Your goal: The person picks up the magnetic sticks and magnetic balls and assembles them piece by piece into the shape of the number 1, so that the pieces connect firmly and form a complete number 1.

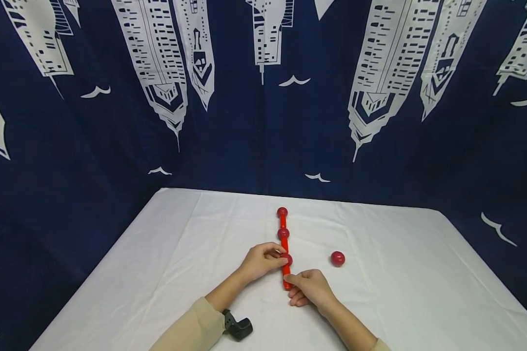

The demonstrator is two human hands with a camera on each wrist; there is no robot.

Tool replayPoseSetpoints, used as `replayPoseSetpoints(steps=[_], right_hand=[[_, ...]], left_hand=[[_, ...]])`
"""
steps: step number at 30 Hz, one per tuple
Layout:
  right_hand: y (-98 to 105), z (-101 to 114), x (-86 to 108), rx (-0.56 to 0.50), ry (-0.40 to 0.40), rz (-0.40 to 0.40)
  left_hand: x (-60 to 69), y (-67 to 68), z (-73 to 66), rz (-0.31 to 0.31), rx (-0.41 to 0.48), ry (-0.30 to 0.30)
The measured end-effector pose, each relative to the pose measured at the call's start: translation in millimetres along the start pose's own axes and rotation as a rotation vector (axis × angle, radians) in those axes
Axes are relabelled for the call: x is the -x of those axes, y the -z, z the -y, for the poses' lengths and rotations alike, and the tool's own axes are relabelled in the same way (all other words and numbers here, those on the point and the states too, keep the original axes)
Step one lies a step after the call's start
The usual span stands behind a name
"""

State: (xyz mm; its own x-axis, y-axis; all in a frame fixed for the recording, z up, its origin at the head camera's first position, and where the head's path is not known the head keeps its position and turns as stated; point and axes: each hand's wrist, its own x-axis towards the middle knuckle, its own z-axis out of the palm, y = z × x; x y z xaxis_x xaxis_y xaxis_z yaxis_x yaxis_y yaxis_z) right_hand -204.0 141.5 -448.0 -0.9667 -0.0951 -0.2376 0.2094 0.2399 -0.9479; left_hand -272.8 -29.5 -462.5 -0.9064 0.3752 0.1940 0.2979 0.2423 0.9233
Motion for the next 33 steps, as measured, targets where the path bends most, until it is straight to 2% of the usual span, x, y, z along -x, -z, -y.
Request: replayPoseSetpoints(steps=[4,7,9,16,23,33], right_hand=[[0.0,1.3,-0.1,-0.004,0.002,-0.008],[0.5,1.3,-0.1,-0.002,0.008,-0.005],[0.5,1.2,-0.2,-0.001,0.012,0.002],[-0.6,-0.9,-1.7,-0.014,0.026,0.024],[0.0,-2.0,-1.4,-0.019,0.033,0.031],[1.7,-5.8,-3.1,-0.018,0.022,0.028]], left_hand=[[5.1,-2.8,-4.0,-0.052,-0.041,0.008],[12.9,-6.1,-8.1,-0.107,-0.089,0.042],[18.6,-8.0,-11.2,-0.122,-0.099,0.07],[28.7,-13.1,-18.0,-0.066,0.006,0.105],[27.4,-16.4,-16.1,-0.077,0.051,0.141],[23.7,-21.3,-13.4,-0.113,0.019,0.154]])
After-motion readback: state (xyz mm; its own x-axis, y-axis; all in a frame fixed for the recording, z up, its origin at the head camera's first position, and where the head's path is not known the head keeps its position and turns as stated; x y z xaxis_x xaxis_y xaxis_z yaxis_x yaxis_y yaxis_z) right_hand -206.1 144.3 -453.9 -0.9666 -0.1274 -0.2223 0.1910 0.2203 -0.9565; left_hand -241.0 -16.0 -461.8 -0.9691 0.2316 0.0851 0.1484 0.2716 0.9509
